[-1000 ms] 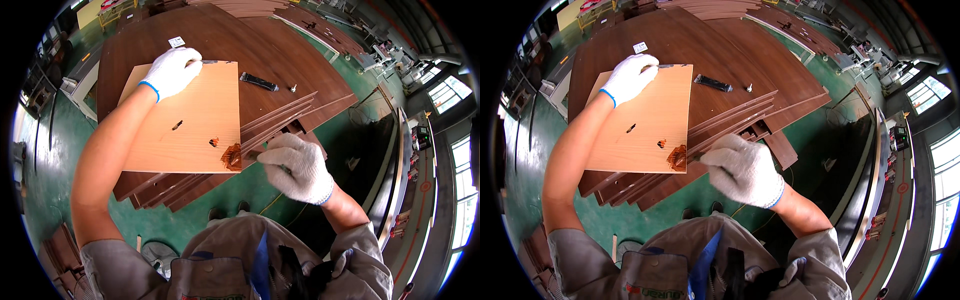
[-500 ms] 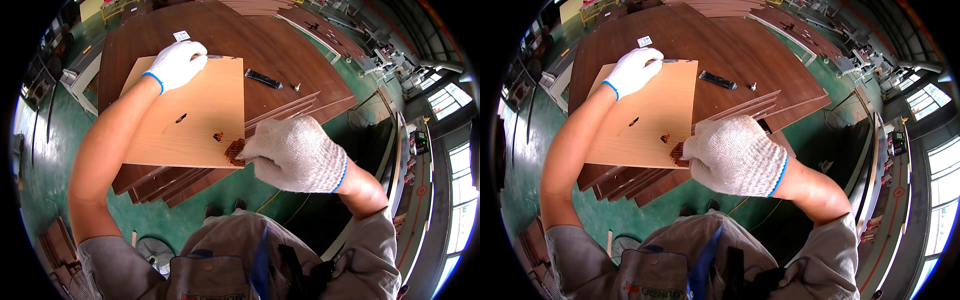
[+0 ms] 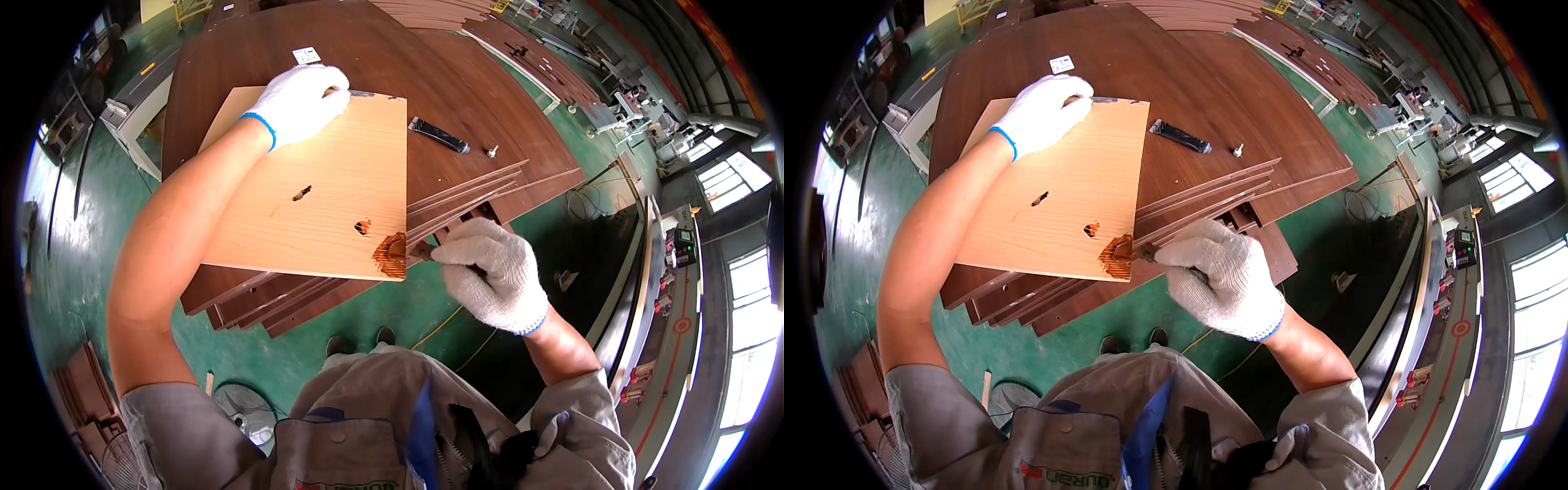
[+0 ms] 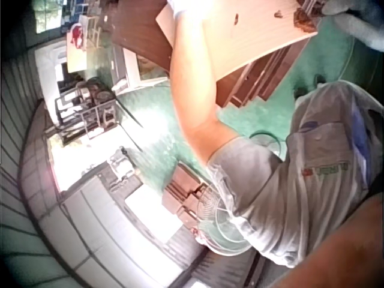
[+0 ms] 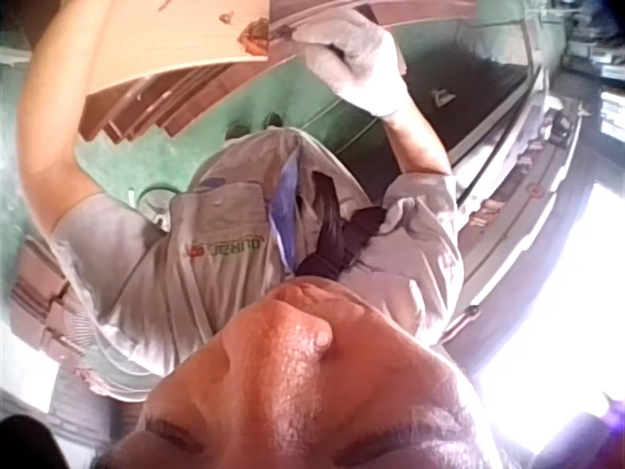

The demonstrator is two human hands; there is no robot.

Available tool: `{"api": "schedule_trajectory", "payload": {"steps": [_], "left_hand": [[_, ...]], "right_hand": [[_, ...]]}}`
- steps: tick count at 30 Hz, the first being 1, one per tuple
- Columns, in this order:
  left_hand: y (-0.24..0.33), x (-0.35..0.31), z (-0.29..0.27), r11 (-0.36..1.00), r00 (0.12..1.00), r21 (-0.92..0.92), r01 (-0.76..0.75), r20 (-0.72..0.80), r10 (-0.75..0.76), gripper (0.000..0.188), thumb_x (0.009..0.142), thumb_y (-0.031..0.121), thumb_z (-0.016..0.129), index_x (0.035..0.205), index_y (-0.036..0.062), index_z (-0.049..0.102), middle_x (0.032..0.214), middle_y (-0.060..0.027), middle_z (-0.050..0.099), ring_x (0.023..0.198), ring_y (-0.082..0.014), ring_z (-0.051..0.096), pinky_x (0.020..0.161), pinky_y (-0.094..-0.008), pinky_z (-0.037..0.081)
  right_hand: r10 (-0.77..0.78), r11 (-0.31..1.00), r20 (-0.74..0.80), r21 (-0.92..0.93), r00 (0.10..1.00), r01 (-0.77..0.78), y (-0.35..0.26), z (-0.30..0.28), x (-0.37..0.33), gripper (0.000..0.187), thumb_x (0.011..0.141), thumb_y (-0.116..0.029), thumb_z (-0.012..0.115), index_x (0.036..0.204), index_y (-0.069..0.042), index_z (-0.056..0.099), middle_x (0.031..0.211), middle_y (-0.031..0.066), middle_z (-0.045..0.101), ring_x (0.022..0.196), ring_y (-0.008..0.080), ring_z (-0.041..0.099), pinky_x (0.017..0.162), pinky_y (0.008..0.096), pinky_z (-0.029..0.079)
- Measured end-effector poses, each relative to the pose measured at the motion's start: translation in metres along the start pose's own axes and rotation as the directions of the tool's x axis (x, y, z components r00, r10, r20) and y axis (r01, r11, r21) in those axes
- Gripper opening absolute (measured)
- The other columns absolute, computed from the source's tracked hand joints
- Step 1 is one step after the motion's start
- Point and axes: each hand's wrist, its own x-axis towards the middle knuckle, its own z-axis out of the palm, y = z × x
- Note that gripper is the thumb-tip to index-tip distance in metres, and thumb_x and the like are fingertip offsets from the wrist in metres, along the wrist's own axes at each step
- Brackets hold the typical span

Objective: The person applies a brown paste to a damaged area on a light-colored wood panel using a small metal blade, then wipes away excess with a small piece of wood.

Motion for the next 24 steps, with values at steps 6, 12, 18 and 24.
{"api": "schedule_trajectory", "payload": {"steps": [6,12,18,24], "left_hand": [[-0.001,-0.002,-0.001,1.0,1.0,-0.009,0.005,-0.013,-0.005,0.028,0.102,0.027,0.065,0.117,0.0044,0.073,0.113,-0.0134,0.075,0.111,-0.0358,0.068,0.1,-0.0456,0.054],[0.001,0.001,0.0,1.0,1.0,-0.015,0.01,0.005,-0.01,0.027,0.102,0.027,0.065,0.116,0.005,0.073,0.112,-0.0129,0.075,0.11,-0.035,0.068,0.099,-0.0459,0.054],[-0.002,-0.004,-0.001,1.0,1.0,-0.013,0.001,-0.014,-0.002,0.027,0.102,0.027,0.065,0.117,0.0049,0.073,0.111,-0.0129,0.075,0.111,-0.0349,0.068,0.099,-0.0458,0.054],[-0.002,0.002,0.002,1.0,1.0,-0.028,-0.002,-0.003,0.002,0.028,0.102,0.026,0.066,0.116,0.0044,0.074,0.112,-0.0135,0.075,0.111,-0.0351,0.068,0.1,-0.0461,0.054]], "right_hand": [[-0.019,0.998,0.147,-0.063,0.989,0.028,-0.01,-0.011,0.018,0.021,0.082,0.003,0.075,0.101,-0.006,0.078,0.092,0.012,0.074,0.081,0.0319,0.074,0.071,0.0387,0.06],[-0.056,0.992,0.195,-0.101,0.979,0.076,-0.027,-0.005,0.05,0.014,0.08,-0.006,0.072,0.092,-0.008,0.079,0.085,0.0109,0.071,0.077,0.0335,0.073,0.067,0.0439,0.06],[0.046,0.961,0.422,-0.265,0.905,0.074,-0.033,-0.034,0.073,0.018,0.082,-0.015,0.069,0.092,-0.011,0.083,0.085,0.013,0.072,0.079,0.035,0.073,0.071,0.0464,0.06],[0.014,0.962,0.356,-0.258,0.934,0.085,-0.03,-0.019,0.071,0.017,0.084,-0.018,0.07,0.092,-0.009,0.082,0.086,0.0153,0.072,0.079,0.0357,0.073,0.072,0.0469,0.06]]}}
